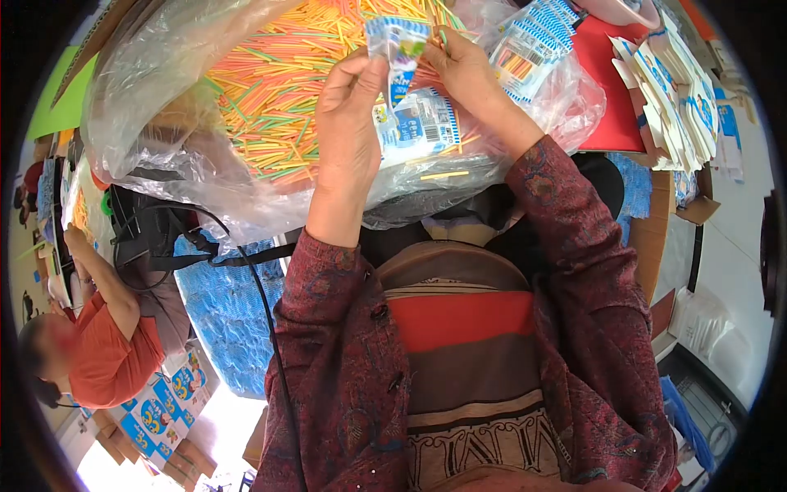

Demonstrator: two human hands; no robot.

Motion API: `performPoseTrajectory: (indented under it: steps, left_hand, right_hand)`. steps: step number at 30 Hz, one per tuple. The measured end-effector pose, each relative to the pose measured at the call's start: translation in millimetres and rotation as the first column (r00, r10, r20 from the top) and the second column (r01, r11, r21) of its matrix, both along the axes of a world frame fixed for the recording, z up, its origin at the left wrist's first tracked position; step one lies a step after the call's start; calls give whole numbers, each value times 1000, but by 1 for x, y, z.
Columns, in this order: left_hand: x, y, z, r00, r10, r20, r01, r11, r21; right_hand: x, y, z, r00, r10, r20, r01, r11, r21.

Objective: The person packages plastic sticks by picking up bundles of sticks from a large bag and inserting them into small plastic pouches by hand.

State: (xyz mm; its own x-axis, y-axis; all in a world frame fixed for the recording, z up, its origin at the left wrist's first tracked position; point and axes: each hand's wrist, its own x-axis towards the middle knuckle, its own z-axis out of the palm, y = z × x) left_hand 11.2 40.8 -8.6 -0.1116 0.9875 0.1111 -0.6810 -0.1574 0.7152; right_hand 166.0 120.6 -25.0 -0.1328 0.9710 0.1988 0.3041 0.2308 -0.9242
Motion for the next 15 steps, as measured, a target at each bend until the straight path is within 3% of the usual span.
performPoseTrajectory:
  steps: [3,6,7,10,15]
  left_hand:
    - [-3,-6,-2,996,27,-82,-26,1000,4]
    - [-7,-4,-13,965,100,-242,-76,991,107]
    - [-6,-5,-11,966,95,-242,-71,992,103]
    - [2,-13,-3,922,161,-351,-131,986,108]
    - [9,-15,-2,912,137,-386,-108,990,96]
  right_hand:
    - [5,-1,-4,999,-37,40,34,997,75]
    - [20,8,9,869,66,-490,-89,996,-23]
    - [19,2,25,869,61,-490,-84,996,-26]
    - [16,-36,73,360,36,-932,-280,957,-71]
    - [3,-66,98,332,116,-936,-227,973,40]
